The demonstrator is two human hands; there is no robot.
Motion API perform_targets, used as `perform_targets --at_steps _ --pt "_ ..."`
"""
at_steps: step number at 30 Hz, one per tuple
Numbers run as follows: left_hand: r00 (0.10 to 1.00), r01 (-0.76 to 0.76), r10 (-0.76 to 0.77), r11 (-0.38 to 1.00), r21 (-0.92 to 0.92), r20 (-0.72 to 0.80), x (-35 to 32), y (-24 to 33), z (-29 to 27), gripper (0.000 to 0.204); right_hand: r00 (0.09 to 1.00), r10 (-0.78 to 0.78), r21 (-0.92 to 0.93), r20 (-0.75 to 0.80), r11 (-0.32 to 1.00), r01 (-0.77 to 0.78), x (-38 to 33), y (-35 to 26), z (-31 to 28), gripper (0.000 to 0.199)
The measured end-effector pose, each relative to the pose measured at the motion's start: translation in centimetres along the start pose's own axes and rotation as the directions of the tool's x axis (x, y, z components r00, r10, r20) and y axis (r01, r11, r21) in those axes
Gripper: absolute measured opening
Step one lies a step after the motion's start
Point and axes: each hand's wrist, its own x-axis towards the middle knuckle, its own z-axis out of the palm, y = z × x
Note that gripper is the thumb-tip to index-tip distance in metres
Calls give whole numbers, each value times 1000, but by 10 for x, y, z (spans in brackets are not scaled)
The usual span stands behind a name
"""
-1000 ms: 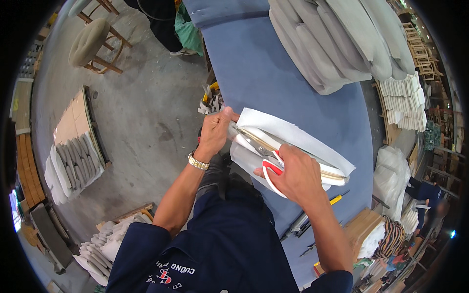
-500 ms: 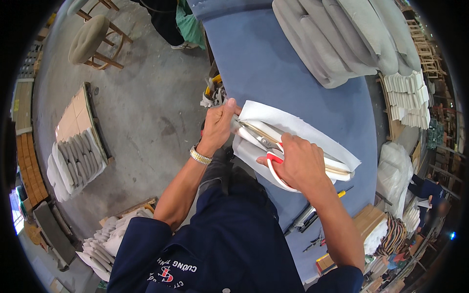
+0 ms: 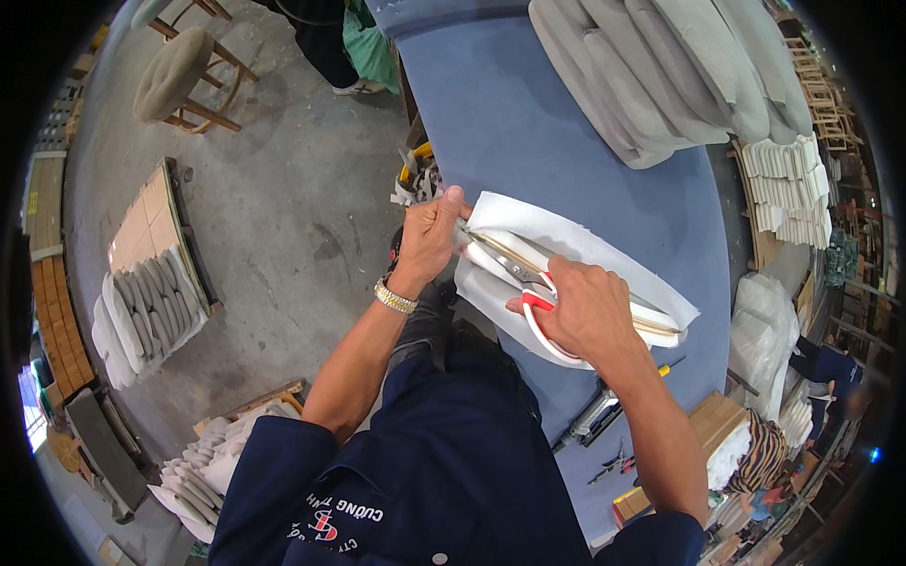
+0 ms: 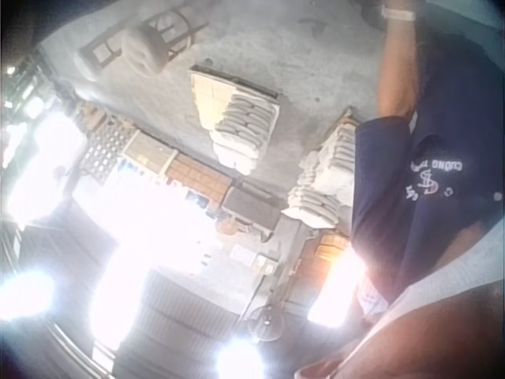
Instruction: The person assembles a cushion by folding white fabric over a cushion core, using a staple gun to secure the fabric, and trimming excess material with scissors. The person repeats this process on multiple cushions, handling each one individually.
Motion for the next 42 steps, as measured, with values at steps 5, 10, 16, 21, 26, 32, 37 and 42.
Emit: perform_targets --at_steps 5,10,16,21,26,32,37,42 --pt "1000 -17 18 999 47 -21 1 -1 2 60 1000 3 -14 8 1000 -3 -1 4 5 69" --pt "999 26 -27 999 21 21 0 -3 -1 57 1000 20 38 -24 999 -19 -16 5 -6 70" --pt "985 -146 120 966 214 128 -12 6 -19 51 807 498 613 -317 757 -226 -104 101 18 35" --pt "987 -16 0 995 97 163 -33 14 -23 54 323 872 605 -368 488 -628 -244 244 161 38" --pt "995 60 -68 992 -109 -67 -16 19 19 57 118 990 528 -80 142 -837 -331 278 323 53" --pt "985 -128 132 991 -42 115 39 33 60 58 154 837 675 -524 519 -524 -244 224 219 45" --pt "979 178 -173 983 -37 104 93 3 56 63 444 482 590 -755 795 140 -83 121 66 37" --pt "973 213 -212 977 -5 87 96 -5 46 65 690 -135 236 -711 879 415 53 38 29 46"
